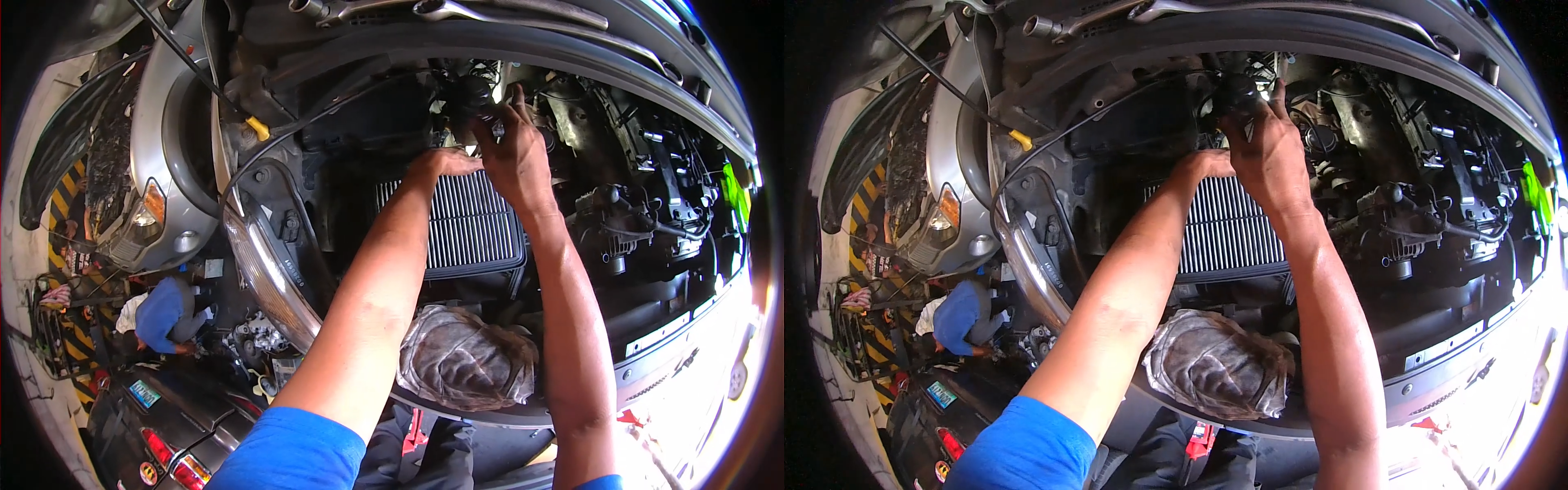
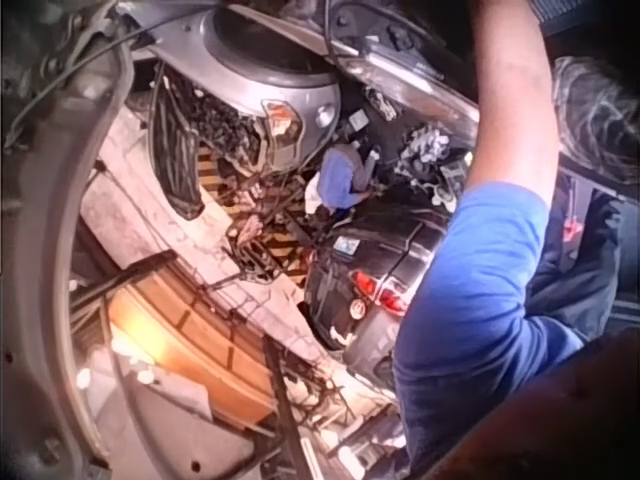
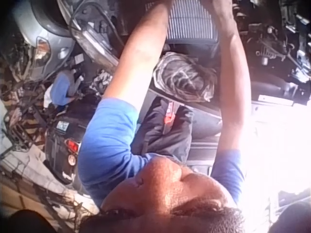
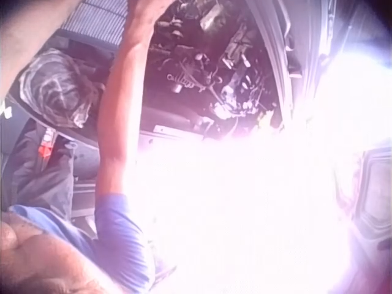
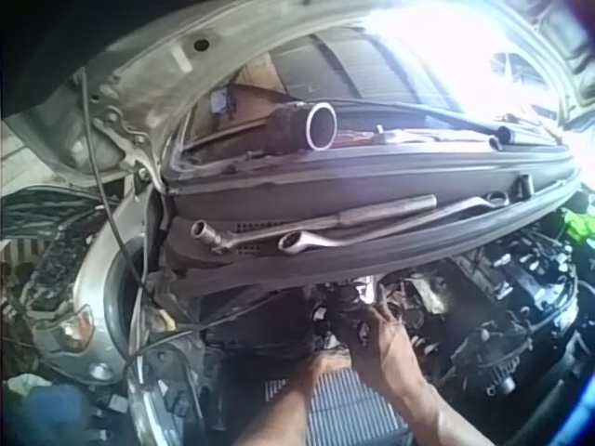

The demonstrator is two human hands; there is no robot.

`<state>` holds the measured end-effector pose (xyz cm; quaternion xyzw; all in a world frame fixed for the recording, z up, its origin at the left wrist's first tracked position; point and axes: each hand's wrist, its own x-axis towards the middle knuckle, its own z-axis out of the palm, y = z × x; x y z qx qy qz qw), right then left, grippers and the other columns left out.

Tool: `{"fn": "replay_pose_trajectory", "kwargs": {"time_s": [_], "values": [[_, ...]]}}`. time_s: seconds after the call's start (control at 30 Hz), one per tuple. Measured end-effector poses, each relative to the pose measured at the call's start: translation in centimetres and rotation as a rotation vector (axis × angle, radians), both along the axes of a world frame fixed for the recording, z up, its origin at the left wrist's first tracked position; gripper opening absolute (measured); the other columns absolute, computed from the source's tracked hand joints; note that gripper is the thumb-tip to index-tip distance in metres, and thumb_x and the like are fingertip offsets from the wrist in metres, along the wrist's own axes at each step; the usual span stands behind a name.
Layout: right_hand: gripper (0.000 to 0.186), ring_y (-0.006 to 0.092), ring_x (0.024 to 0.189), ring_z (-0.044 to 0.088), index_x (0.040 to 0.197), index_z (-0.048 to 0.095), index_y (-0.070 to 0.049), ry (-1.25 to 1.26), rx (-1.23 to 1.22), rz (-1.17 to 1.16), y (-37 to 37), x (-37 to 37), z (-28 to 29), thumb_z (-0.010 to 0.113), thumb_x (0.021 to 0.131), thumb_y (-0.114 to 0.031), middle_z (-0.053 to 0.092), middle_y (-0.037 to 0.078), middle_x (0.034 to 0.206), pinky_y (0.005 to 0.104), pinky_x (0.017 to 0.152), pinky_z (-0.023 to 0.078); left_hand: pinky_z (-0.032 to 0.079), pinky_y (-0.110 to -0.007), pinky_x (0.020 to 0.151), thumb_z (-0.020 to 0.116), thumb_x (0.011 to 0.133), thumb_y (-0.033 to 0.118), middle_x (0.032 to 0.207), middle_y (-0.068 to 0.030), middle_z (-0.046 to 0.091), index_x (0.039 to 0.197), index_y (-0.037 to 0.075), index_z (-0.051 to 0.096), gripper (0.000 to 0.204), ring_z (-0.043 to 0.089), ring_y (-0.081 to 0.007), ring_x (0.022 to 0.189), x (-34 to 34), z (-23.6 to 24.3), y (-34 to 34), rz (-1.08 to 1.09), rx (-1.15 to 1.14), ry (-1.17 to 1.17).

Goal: Replacing or repairing components within a vehicle engine bay using hand tools.

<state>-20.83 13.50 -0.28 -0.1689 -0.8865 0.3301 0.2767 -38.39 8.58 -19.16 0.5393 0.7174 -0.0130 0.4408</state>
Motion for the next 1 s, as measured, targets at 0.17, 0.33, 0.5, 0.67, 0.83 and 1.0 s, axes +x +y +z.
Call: {"fn": "replay_pose_trajectory", "kwargs": {"time_s": [0.17,0.33,0.5,0.67,0.83,1.0], "values": [[0.028,0.0492,0.106,0.064,0.118,0.061,0.004,-0.109,-0.119,-0.080,0.8,0.0,-2.1,0.051,0.093,-0.007,0.065,0.029,0.118,0.0534,0.085,0.055,0.023,-0.041,0.127,0.028,0.107,0.055,0.164,-0.0111,0.033,0.160,0.011,0.026,0.070,0.035,-0.0278,0.149,1.8,2.6,-1.0,-0.069,-0.025,0.082],[0.038,0.0472,0.112,0.063,0.116,0.070,-0.008,0.003,0.460,-0.008,1.6,0.3,-3.5,0.052,0.084,0.000,0.064,0.029,0.127,0.0511,0.090,0.055,0.027,-0.040,0.124,0.031,0.105,0.049,0.159,-0.0114,0.038,0.156,0.009,0.032,0.064,0.039,-0.0270,0.145,2.9,4.5,-1.7,-0.236,0.100,0.242],[0.032,0.0467,0.123,0.058,0.117,0.070,-0.006,-0.025,0.128,0.015,0.6,-0.3,-1.9,0.052,0.091,-0.005,0.044,0.037,0.147,0.0506,0.100,0.052,0.030,-0.039,0.121,0.035,0.104,0.043,0.154,-0.0118,0.043,0.151,0.008,0.037,0.059,0.043,-0.0263,0.141,2.8,4.4,-2.8,-0.380,0.203,0.403],[0.047,0.0480,0.117,0.061,0.140,0.056,-0.006,0.004,-0.085,-0.011,0.4,-0.4,-1.8,0.062,0.096,-0.019,0.058,0.031,0.136,0.0482,0.094,0.054,0.034,-0.038,0.118,0.039,0.103,0.037,0.149,-0.0122,0.048,0.146,0.007,0.043,0.053,0.047,-0.0255,0.137,3.1,5.0,-3.6,-0.525,0.308,0.571],[0.063,0.0336,0.116,0.066,0.152,0.039,-0.004,-0.074,-0.310,-0.016,1.5,-0.3,-2.9,0.065,0.096,-0.019,0.067,0.022,0.128,0.0407,0.100,0.050,0.038,-0.037,0.115,0.043,0.102,0.031,0.143,-0.0125,0.053,0.142,0.005,0.048,0.048,0.051,-0.0247,0.133,3.2,5.2,-3.7,-0.670,0.415,0.745],[0.059,0.0217,0.118,0.060,0.149,0.043,0.001,0.139,-0.946,0.176,1.2,0.1,-2.3,0.063,0.095,-0.007,0.062,0.015,0.134,0.0331,0.106,0.043,0.041,-0.036,0.112,0.047,0.100,0.025,0.138,-0.0129,0.058,0.137,0.004,0.053,0.043,0.055,-0.0239,0.128,2.9,4.8,-3.8,-0.810,0.518,0.925]]}}
